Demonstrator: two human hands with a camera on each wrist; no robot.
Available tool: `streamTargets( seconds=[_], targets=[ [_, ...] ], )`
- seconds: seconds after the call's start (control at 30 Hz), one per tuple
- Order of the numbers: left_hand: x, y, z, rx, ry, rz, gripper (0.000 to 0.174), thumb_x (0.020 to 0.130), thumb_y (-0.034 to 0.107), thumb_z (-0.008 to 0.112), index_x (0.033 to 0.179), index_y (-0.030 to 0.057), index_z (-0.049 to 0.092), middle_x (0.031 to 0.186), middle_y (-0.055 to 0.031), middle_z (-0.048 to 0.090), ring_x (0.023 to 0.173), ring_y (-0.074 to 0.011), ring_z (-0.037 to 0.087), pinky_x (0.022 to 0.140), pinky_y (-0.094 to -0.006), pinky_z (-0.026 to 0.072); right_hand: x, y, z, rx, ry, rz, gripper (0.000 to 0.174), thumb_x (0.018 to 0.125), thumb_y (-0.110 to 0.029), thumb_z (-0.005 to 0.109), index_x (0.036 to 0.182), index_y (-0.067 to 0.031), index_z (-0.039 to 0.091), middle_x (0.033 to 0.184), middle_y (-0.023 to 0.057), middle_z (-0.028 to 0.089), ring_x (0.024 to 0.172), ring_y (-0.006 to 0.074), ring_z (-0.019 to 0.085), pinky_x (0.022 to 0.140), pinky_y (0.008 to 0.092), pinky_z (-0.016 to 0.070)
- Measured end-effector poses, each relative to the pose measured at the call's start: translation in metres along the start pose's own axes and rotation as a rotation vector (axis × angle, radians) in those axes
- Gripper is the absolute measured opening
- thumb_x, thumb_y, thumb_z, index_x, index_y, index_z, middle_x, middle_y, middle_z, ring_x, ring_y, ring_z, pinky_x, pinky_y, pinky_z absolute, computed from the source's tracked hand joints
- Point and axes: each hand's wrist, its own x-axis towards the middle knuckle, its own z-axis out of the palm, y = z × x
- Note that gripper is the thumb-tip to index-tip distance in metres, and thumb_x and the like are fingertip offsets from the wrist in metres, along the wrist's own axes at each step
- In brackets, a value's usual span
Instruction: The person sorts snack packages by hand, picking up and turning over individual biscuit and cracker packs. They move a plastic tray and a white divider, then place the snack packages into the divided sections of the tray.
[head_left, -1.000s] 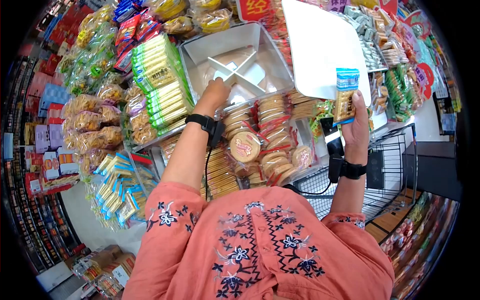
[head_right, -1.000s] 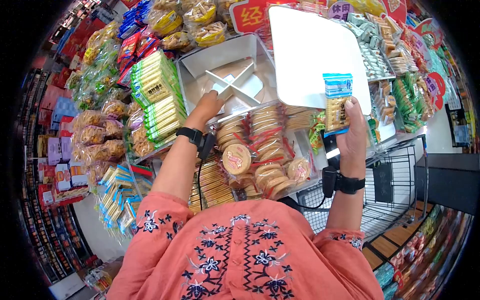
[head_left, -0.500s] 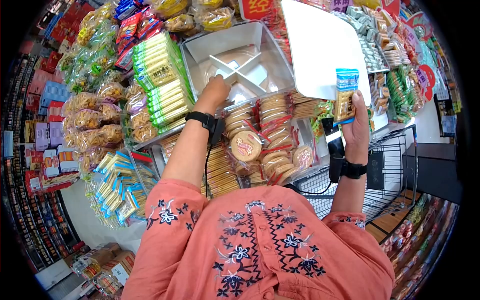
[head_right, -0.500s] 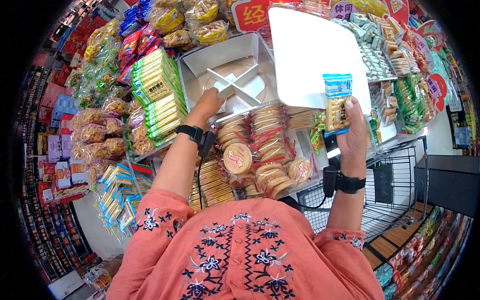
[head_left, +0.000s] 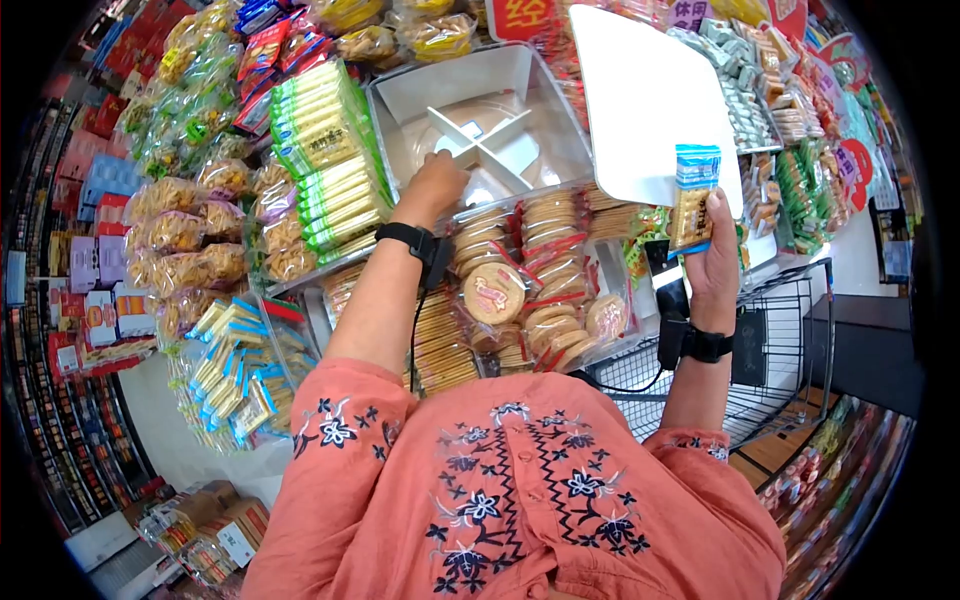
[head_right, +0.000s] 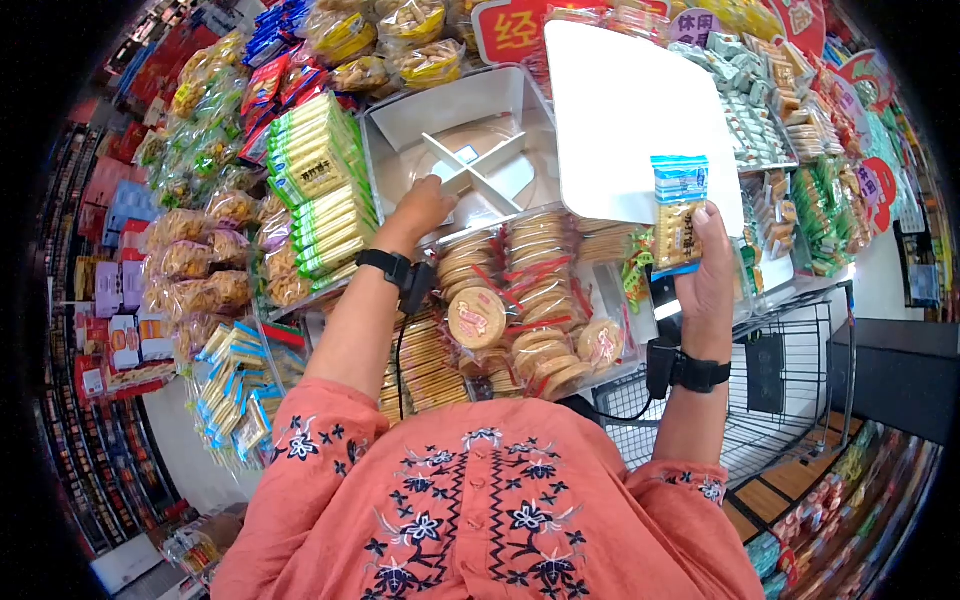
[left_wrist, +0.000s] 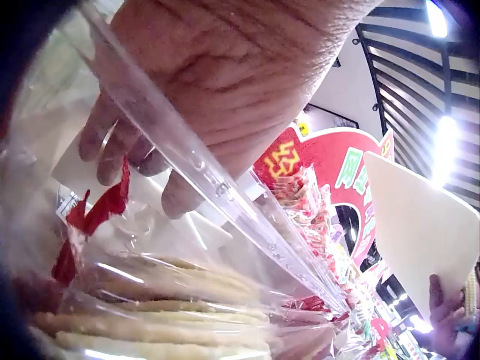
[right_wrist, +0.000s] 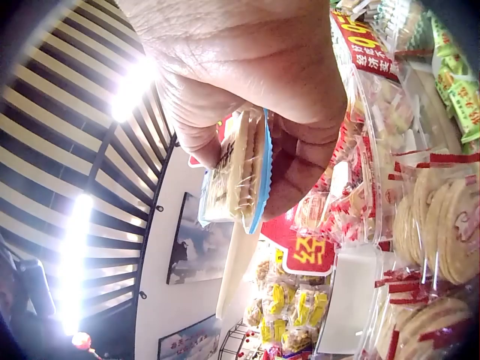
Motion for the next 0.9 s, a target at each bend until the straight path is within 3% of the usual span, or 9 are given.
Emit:
streamTargets(
  seconds=[0.27, 0.4, 0.53, 0.57, 0.9],
  targets=[
    [-0.015, 0.016, 0.008, 0.025, 0.051, -0.067, 0.049, 0.092, 0.029, 0.062, 0.127, -0.0046, 0.054, 0.138, -0.0295, 0.051, 0.116, -0.0501, 0.061, 0.100, -0.0530, 0.0499, 0.002, 0.002, -0.007, -0.021, 0.026, 0.057, 0.029, 0.101, -0.022, 0.063, 0.124, -0.0059, 0.058, 0.116, 0.0043, 0.064, 0.107, 0.0156, 0.065, 0.093, 0.0362, 0.0565],
    [-0.021, 0.024, 0.009, 0.019, 0.071, -0.096, 0.050, 0.093, 0.029, 0.061, 0.129, -0.0045, 0.054, 0.134, -0.0273, 0.054, 0.115, -0.0501, 0.061, 0.103, -0.0533, 0.0476, 0.003, 0.004, -0.012, -0.040, 0.006, 0.074, 0.028, 0.101, -0.024, 0.062, 0.124, -0.0081, 0.056, 0.112, 0.0031, 0.064, 0.104, 0.0152, 0.065, 0.088, 0.0346, 0.0573],
    [-0.020, 0.023, 0.011, 0.036, 0.095, -0.070, 0.052, 0.091, 0.028, 0.062, 0.127, -0.0082, 0.054, 0.134, -0.0268, 0.053, 0.117, -0.0502, 0.060, 0.102, -0.0565, 0.0466, 0.004, 0.004, -0.012, -0.050, 0.014, 0.097, 0.028, 0.101, -0.023, 0.062, 0.124, -0.0075, 0.057, 0.113, 0.0034, 0.064, 0.104, 0.0152, 0.066, 0.087, 0.0345, 0.0572],
    [-0.017, 0.022, 0.014, 0.058, 0.099, -0.095, 0.058, 0.090, 0.034, 0.067, 0.128, -0.0073, 0.053, 0.137, -0.0299, 0.053, 0.120, -0.0508, 0.059, 0.101, -0.0535, 0.0495, 0.004, 0.004, -0.012, -0.050, 0.019, 0.096, 0.029, 0.101, -0.023, 0.062, 0.125, -0.0073, 0.057, 0.114, 0.0035, 0.064, 0.105, 0.0152, 0.066, 0.087, 0.0345, 0.0572],
    [-0.018, 0.024, 0.015, 0.089, 0.129, -0.065, 0.059, 0.090, 0.036, 0.068, 0.129, -0.0056, 0.054, 0.134, -0.0264, 0.055, 0.122, -0.0466, 0.058, 0.104, -0.0524, 0.0462, 0.009, 0.006, -0.015, -0.056, -0.016, 0.122, 0.031, 0.101, -0.023, 0.063, 0.128, -0.0078, 0.058, 0.116, 0.0046, 0.066, 0.106, 0.0156, 0.066, 0.086, 0.0343, 0.0582]
  ],
)
